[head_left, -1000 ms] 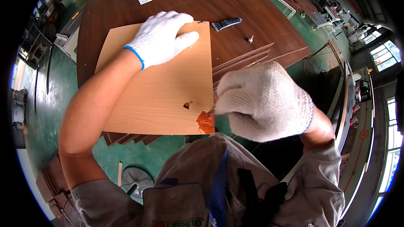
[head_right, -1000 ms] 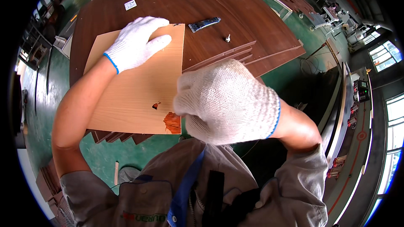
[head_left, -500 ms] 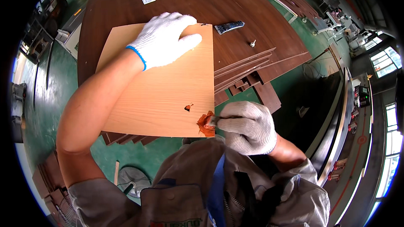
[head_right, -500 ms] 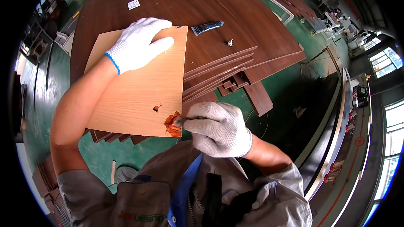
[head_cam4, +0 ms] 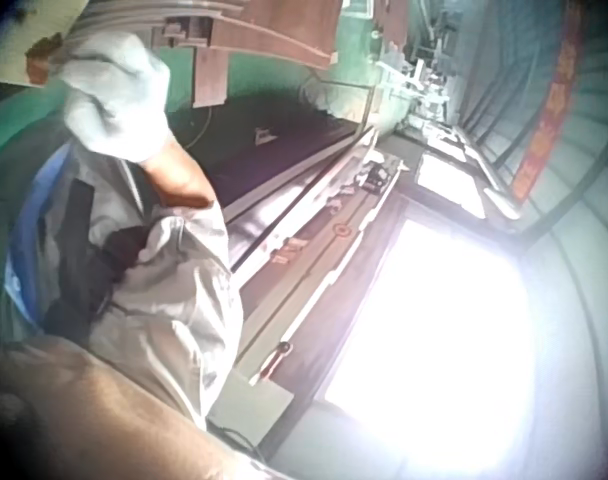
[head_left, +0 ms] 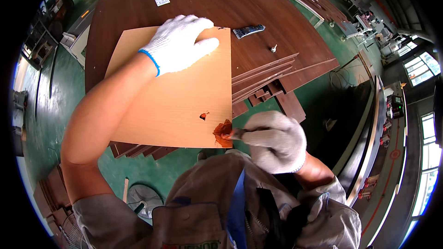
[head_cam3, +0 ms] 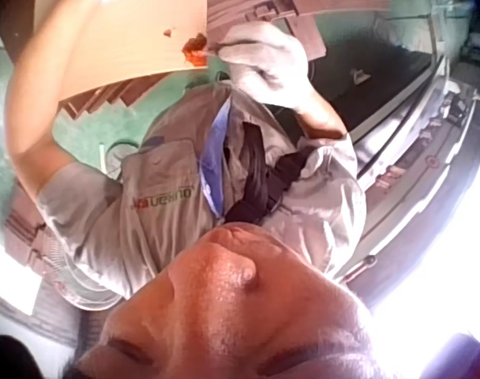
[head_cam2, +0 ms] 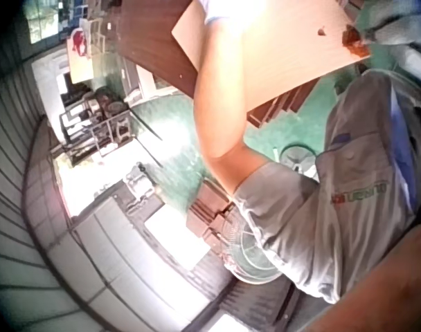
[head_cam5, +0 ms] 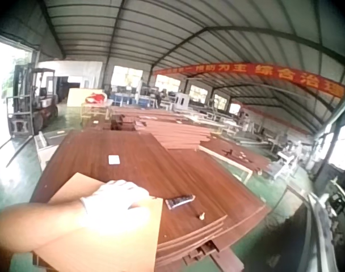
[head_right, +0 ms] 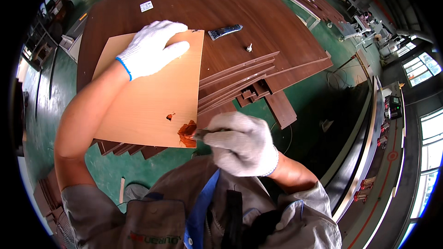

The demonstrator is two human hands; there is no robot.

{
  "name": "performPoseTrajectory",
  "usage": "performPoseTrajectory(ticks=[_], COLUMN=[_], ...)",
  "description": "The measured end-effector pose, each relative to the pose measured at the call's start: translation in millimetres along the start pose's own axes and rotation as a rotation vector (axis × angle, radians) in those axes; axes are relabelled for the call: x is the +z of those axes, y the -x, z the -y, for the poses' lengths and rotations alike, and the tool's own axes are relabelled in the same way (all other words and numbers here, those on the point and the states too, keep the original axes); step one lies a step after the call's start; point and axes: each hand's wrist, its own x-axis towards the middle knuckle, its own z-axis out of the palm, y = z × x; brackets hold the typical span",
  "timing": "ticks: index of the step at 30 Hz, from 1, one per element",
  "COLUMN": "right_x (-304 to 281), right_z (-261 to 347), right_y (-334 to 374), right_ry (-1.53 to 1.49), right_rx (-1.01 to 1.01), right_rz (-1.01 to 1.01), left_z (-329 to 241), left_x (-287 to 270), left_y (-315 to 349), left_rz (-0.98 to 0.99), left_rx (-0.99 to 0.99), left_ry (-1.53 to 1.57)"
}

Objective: The person applies a brown paste to a damaged area on a light-colored wood panel using a small metal blade, then wipes away excess with a small piece of wood.

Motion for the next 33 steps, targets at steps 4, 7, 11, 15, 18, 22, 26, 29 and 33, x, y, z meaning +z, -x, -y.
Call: performPoseTrajectory(ticks=[4,7,11,15,18,22,26,29,33], right_x=[-14,-13,-30,-23,-34,-30,-32,-42,-52], right_z=[-8,3,3,7,5,11,22,28,27], right_y=[-2,-20,-24,-48,-50,-68,-84,-94,-100], right_ry=[-0.016,0.007,0.035,0.050,0.067,0.073,0.218,0.284,0.278], right_rx=[0.004,-0.027,0.059,-0.046,0.003,0.013,-0.011,-0.033,0.037], right_rz=[0.093,0.127,0.204,0.248,0.309,0.333,0.534,0.646,0.705], left_z=[2,2,1,1,5,-1,0,1,0], left_x=[1,-3,-2,2,1,1,2,2,3], left_y=[3,3,0,1,2,2,1,2,0], left_rz=[-0.024,-0.007,-0.004,-0.012,-0.018,0.005,-0.015,-0.032,-0.026], left_rx=[0.022,0.002,-0.004,0.009,0.004,-0.017,0.000,-0.010,-0.009], left_ry=[-0.013,0.002,-0.012,-0.009,-0.012,-0.028,-0.039,-0.040,-0.027])
